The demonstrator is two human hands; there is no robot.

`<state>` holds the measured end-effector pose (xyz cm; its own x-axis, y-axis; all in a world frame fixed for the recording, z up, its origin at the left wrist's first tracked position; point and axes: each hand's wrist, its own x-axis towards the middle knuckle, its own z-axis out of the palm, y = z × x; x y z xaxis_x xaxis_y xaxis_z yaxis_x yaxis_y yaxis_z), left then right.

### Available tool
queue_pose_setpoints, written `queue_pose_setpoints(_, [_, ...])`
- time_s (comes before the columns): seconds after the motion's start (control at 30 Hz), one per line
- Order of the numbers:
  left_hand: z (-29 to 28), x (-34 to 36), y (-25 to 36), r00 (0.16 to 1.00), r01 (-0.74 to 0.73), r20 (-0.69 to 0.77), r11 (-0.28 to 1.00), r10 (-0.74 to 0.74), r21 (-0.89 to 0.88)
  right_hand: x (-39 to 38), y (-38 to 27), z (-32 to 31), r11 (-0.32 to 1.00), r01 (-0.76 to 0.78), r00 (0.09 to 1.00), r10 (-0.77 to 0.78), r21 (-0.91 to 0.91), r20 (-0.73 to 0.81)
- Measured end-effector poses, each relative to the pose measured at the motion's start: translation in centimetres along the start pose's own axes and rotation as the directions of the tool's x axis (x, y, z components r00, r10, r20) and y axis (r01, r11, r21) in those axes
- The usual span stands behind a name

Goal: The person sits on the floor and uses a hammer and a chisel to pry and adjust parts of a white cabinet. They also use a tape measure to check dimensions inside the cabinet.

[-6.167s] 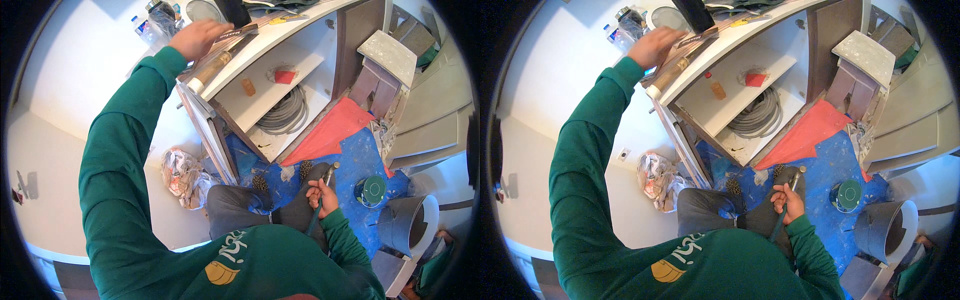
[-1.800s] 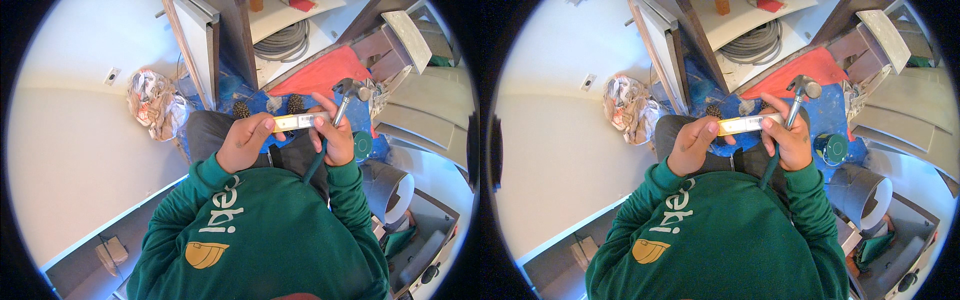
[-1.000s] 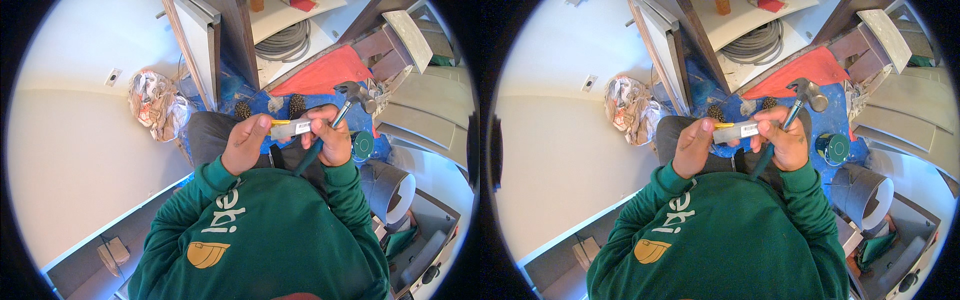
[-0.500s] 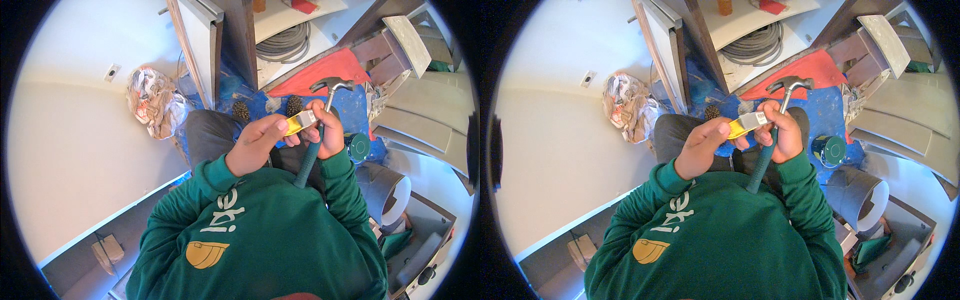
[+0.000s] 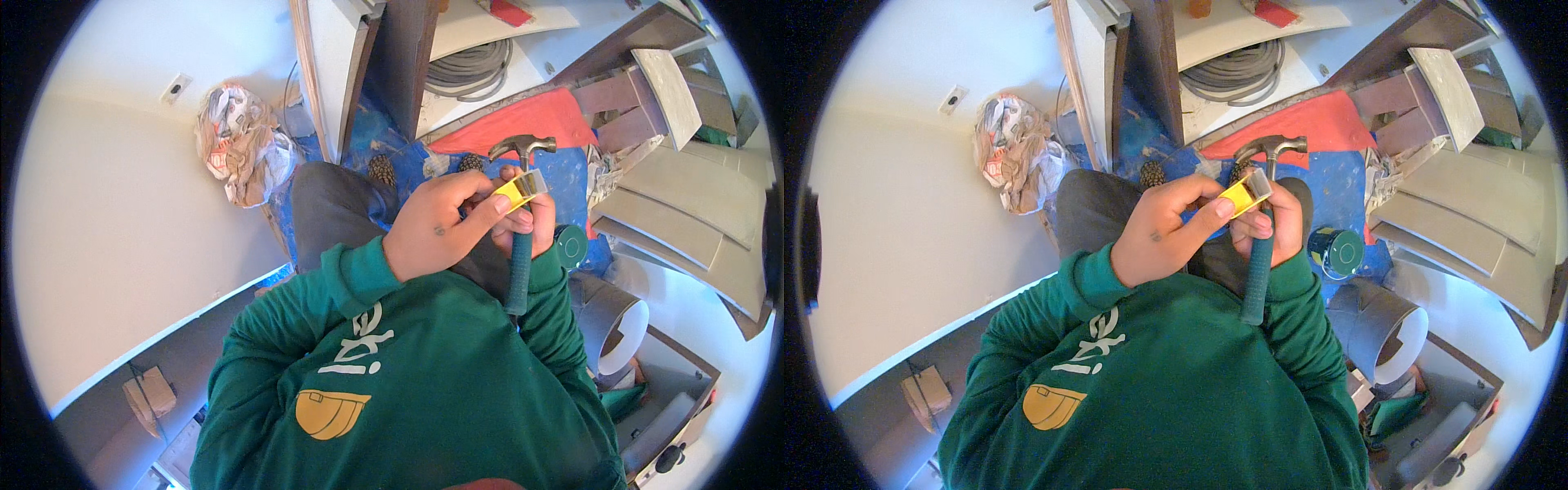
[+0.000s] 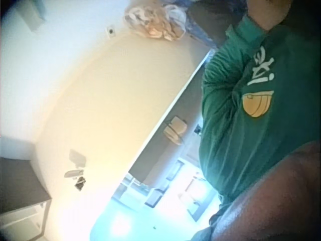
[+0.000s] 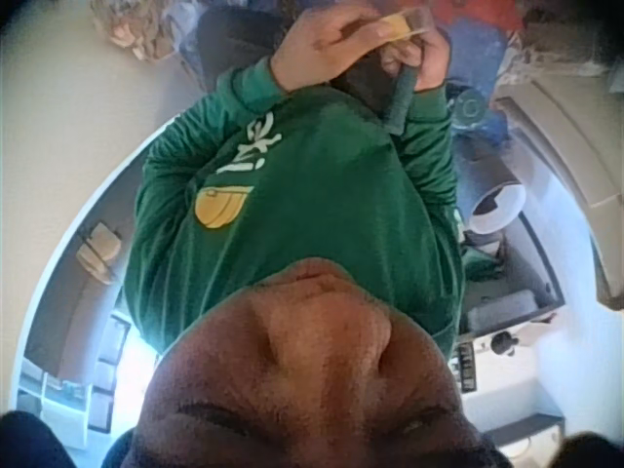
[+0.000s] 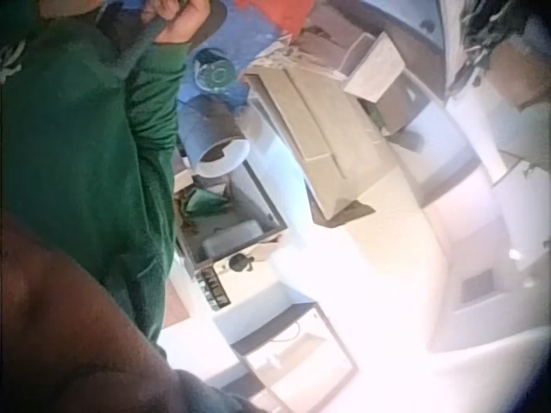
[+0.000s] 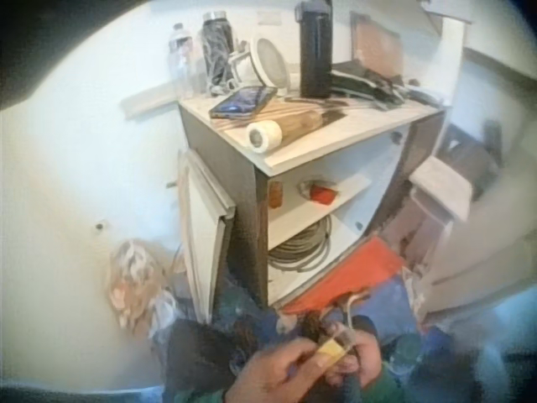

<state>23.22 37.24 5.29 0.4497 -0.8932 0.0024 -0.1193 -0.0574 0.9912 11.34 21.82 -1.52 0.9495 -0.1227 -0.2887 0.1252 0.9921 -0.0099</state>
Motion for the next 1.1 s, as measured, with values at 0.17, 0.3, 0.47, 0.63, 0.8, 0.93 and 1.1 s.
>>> queue_pose_setpoints(0.17, [0.3, 0.3, 0.3, 0.992, -0.127, -0.038, 0.985, 0.123, -0.115, -0.2, 0.6, -0.2, 0.999, -0.006, 0.999, 0.009, 0.048, -0.051])
queue_pose_setpoints(0.3, [0.3, 0.3, -0.1, 0.985, -0.162, -0.068, 0.983, 0.156, -0.088, -0.1, 1.1, 0.2, 1.0, -0.004, 0.995, 0.002, -0.017, -0.102])
queue_pose_setpoints(0.47, [0.4, 0.7, -0.2, 0.96, -0.232, -0.183, 0.967, 0.21, -0.106, -0.3, 1.2, 0.0, 0.994, -0.105, 0.991, 0.106, 0.02, -0.084])
queue_pose_setpoints(0.63, [-0.8, 1.3, -0.5, 0.986, -0.167, -0.027, 0.976, 0.165, -0.139, -0.5, 1.3, -0.6, 0.983, -0.171, 0.975, 0.161, -0.059, -0.153])
queue_pose_setpoints(0.8, [-0.9, 1.0, -1.3, 0.979, -0.202, -0.012, 0.973, 0.202, -0.113, -0.6, 1.2, -0.2, 0.985, -0.153, 0.981, 0.142, -0.078, -0.13])
queue_pose_setpoints(0.93, [-0.6, 0.6, -1.8, 0.973, -0.223, -0.079, 0.974, 0.219, -0.045, -0.9, 1.1, 0.5, 0.988, -0.12, 0.986, 0.106, -0.1, -0.13])
queue_pose_setpoints(1.1, [-0.1, 0.1, -0.5, 0.976, -0.129, -0.176, 0.992, 0.127, 0.005, -1.0, 1.1, -0.3, 0.98, -0.04, 0.996, 0.024, -0.193, -0.084])
